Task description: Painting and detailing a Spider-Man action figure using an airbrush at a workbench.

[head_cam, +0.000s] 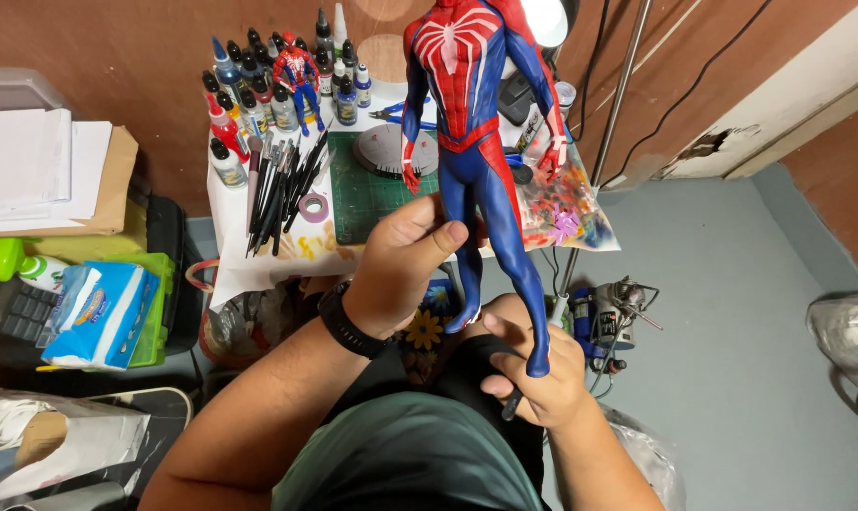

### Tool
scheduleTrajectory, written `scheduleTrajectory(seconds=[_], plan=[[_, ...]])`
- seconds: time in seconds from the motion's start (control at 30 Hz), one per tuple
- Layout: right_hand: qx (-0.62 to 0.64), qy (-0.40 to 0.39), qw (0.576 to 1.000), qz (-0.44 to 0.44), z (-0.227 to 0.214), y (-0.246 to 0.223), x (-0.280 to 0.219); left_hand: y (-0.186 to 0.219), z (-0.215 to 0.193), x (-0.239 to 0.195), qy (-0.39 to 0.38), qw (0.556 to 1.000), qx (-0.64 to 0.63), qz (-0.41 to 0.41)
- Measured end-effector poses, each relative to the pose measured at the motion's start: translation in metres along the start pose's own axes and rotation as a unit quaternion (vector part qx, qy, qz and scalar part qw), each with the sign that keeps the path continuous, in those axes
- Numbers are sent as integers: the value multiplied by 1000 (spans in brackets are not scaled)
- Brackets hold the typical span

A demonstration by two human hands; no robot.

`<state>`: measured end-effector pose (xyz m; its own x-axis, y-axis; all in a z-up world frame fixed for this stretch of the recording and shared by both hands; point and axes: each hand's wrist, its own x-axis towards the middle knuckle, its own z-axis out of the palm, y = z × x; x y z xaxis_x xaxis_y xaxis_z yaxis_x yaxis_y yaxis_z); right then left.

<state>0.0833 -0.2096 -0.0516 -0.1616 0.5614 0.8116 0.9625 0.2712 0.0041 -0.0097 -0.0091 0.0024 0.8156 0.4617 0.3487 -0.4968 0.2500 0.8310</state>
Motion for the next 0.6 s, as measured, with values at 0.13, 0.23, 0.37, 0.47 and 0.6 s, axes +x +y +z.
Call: scheduleTrajectory(seconds=[0.13,0.23,0.37,0.47,0.6], plan=[[-6,-47,999,-8,-2,-3,10,-2,-1,1,0,1000,21,7],[23,-49,998,-25,1,2,-2,-4,-1,0,0,1000,12,2],[-4,-12,1000,-2,1,1,2,0,0,0,-7,1000,21,0],[-8,-51,999,-12,1,1,3,-4,-2,0,-3,1000,8,0],[14,-30,999,-29,2,3,-1,-9,-5,0,-1,1000,18,-5]])
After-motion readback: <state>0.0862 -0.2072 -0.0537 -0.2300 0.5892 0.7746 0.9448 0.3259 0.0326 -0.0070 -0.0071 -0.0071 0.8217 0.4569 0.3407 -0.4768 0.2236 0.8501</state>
